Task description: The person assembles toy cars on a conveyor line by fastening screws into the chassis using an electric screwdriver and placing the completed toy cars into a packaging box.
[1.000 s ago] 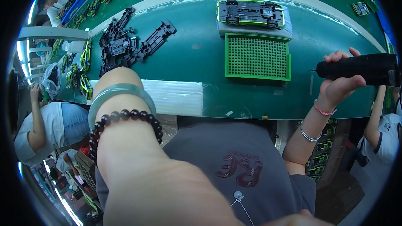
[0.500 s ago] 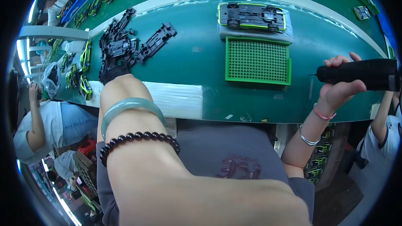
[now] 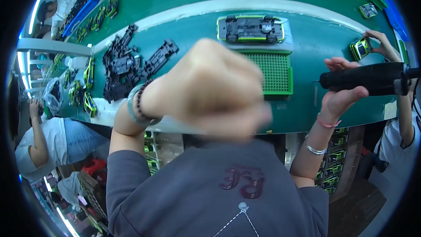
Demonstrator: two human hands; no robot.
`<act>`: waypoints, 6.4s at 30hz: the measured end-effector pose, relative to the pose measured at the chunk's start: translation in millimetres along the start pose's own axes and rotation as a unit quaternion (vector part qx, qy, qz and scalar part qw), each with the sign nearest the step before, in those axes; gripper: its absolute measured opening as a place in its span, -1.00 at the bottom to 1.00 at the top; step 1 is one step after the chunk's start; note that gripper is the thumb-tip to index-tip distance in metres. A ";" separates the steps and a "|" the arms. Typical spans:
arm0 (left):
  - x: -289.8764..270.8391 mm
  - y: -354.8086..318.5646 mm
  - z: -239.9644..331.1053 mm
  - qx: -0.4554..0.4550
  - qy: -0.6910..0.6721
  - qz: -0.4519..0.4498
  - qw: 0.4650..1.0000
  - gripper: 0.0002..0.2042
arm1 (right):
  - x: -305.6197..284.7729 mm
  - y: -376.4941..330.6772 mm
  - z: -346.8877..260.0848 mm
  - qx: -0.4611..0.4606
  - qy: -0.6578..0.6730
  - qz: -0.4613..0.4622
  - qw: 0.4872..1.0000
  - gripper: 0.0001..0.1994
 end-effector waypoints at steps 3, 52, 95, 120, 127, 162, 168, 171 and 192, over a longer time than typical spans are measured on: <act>-13.3 -12.6 -60.1 -0.019 0.245 0.065 0.967 -0.69 | -8.6 -7.5 14.3 0.026 0.011 -0.029 0.999 -0.11; -7.5 -31.0 -130.5 -0.042 0.300 0.023 0.953 -0.63 | 74.9 -21.5 22.1 0.030 0.073 -0.102 0.992 -0.07; -8.1 -34.7 -132.3 -0.049 0.274 0.020 0.960 -0.62 | 137.3 19.2 27.6 0.034 0.078 -0.198 0.976 -0.15; -6.5 -35.7 -136.4 -0.025 0.280 0.048 0.959 -0.64 | 73.8 -23.2 17.3 0.037 0.130 -0.096 0.986 -0.05; -5.7 -36.8 -134.6 -0.027 0.279 0.049 0.959 -0.64 | 73.3 -23.3 21.3 0.042 0.126 -0.099 0.986 -0.07; -66.6 -43.5 -131.3 -0.142 0.302 -0.059 0.941 -0.51 | 203.3 -41.8 -20.2 0.012 0.182 -0.253 0.950 -0.01; -68.0 -42.4 -129.7 -0.185 0.299 -0.071 0.933 -0.50 | 210.0 -43.2 -0.2 0.035 0.182 -0.250 0.950 -0.07; -68.4 -43.0 -129.1 -0.219 0.284 -0.088 0.929 -0.49 | 211.9 -43.8 3.0 0.041 0.183 -0.262 0.947 -0.07; -63.2 -31.9 -127.6 -0.078 0.132 0.069 0.986 -0.87 | 203.4 -33.9 -17.7 0.033 0.296 -0.227 0.927 -0.02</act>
Point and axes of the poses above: each hand's wrist, its own y-axis towards the middle knuckle, its own x-axis out of the palm, z = x × y, the point moved 3 cm from there along y, towards the middle knuckle, and after that the axes turned 9 degrees about z, right-handed, at the moved point
